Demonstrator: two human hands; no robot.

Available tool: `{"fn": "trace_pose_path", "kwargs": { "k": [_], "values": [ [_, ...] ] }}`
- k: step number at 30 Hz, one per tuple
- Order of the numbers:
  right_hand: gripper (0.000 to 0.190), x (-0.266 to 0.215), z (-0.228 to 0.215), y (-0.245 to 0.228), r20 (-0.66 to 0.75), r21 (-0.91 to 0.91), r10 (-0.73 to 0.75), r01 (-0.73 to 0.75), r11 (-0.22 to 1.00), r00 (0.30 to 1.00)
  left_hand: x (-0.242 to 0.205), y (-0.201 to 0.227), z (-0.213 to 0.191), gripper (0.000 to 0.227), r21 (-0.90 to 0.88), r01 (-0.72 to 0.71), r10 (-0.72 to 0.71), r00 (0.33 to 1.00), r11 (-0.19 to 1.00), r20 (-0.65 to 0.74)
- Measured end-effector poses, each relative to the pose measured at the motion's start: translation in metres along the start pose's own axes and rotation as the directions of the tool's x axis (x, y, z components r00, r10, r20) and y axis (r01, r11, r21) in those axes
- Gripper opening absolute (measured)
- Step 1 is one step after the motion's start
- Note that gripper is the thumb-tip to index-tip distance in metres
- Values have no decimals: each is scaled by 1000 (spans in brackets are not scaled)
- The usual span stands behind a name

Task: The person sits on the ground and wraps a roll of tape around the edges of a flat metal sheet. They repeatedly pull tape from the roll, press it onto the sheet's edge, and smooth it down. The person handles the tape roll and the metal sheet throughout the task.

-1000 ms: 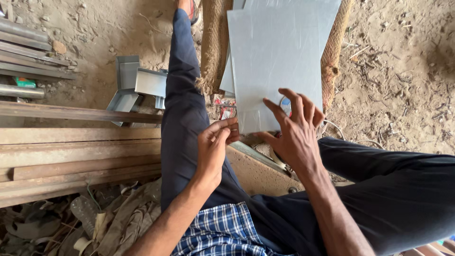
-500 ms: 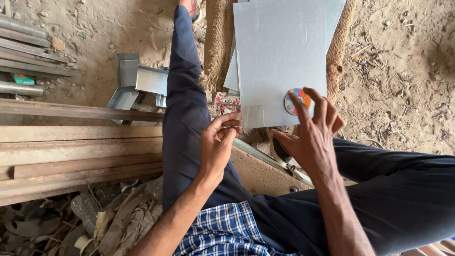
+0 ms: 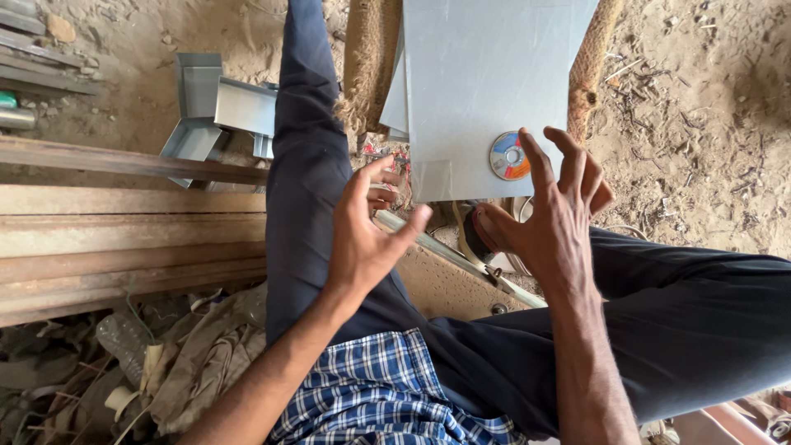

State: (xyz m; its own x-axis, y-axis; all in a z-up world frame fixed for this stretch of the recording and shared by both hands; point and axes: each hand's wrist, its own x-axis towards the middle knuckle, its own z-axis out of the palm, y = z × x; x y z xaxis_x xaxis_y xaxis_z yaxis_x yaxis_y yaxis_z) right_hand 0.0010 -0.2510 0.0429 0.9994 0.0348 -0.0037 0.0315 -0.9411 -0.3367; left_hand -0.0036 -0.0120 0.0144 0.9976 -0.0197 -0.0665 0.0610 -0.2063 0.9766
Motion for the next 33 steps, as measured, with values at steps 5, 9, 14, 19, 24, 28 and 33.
{"fn": "trace_pose_path", "kwargs": {
  "k": [5, 9, 14, 19, 24, 28, 33],
  "values": [
    [104, 1, 2, 1, 4, -36, 0, 0, 999, 1000, -7, 4, 6, 73, 317, -191, 217, 975, 929, -49],
    [96, 2, 0, -4, -2, -49, -123, 123, 991, 992, -3, -3, 6, 63, 244, -105, 113, 993, 964, -17],
    [98, 8, 5, -24, 72, -48, -214, 218, 975, 974, -2, -11, 4, 60, 206, -124, 124, 992, 971, 11],
    [86, 15, 7, -40, 89, -11, -238, 240, 971, 967, -6, -21, 8, 54, -62, -32, 34, 999, 998, 25],
    [73, 20, 9, -39, 93, -68, -271, 278, 958, 958, 3, -33, 12, 40, -430, 169, -159, 986, 887, 58],
    [67, 18, 16, -41, 71, -71, -289, 294, 953, 955, 5, -31, 7, 45, -499, 243, -233, 969, 832, 83],
    [65, 26, 17, -40, 44, 9, -274, 274, 962, 961, 14, -24, 9, 44, -524, 269, -285, 957, 808, 51]
  ]
}}
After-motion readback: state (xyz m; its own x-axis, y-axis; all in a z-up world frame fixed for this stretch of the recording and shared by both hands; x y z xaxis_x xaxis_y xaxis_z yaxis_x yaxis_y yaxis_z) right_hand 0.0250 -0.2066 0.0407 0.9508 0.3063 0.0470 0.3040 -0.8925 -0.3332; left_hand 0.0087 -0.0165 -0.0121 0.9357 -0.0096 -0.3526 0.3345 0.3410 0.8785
